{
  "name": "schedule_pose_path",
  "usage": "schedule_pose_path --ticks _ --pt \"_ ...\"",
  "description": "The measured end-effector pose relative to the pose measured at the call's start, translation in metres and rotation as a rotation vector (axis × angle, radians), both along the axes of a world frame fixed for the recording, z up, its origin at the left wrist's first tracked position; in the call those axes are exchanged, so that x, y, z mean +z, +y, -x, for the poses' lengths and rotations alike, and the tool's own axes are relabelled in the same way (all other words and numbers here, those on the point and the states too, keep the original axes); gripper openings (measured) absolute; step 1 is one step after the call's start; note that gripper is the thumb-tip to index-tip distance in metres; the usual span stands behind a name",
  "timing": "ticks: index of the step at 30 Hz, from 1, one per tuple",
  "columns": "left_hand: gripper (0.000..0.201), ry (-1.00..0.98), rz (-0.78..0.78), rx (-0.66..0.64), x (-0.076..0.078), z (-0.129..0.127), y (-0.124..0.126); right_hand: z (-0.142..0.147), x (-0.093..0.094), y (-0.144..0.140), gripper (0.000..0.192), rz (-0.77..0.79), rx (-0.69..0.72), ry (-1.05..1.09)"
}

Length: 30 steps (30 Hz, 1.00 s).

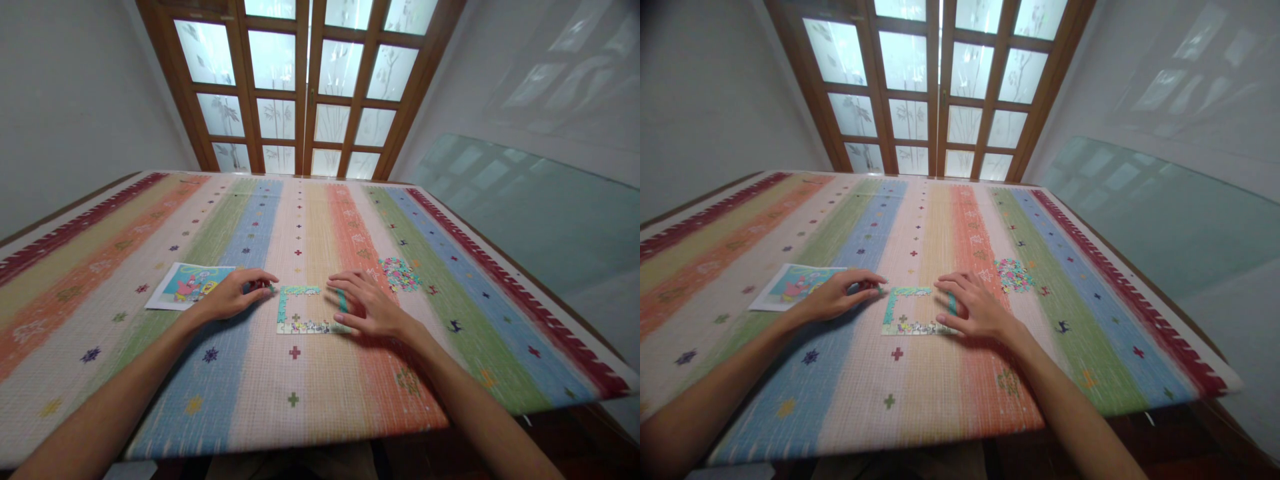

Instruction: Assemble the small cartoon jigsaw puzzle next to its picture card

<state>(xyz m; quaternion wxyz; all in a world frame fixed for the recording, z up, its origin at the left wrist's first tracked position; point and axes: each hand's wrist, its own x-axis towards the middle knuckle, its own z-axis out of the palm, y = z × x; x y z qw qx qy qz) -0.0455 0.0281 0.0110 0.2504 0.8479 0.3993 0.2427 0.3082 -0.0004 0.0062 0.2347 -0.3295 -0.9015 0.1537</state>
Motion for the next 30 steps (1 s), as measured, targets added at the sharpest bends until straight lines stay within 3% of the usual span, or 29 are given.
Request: schedule_pose_path --ticks 6,12,19,26,30 --pt "0.024 -0.15 0.051 -0.066 0.0 -0.031 -0.018 0.014 -0.001 -0.006 0.04 0.091 0.112 0.163" --pt "0.026 -0.274 0.023 -0.011 -0.005 -0.053 -0.035 0.031 0.003 -0.02 0.038 0.173 0.212 0.251" --pt "0.025 -0.313 -0.239 -0.059 -0.012 -0.06 -0.043 0.035 0.003 -0.024 0.039 0.22 0.292 0.33" --pt "0.022 -0.204 -0.41 -0.122 -0.016 -0.06 -0.041 0.036 0.003 -0.024 0.025 0.224 0.157 0.383" --pt "0.014 -0.065 -0.449 -0.003 -0.016 -0.05 -0.029 0.028 0.0 -0.016 0.01 0.178 -0.061 0.392"
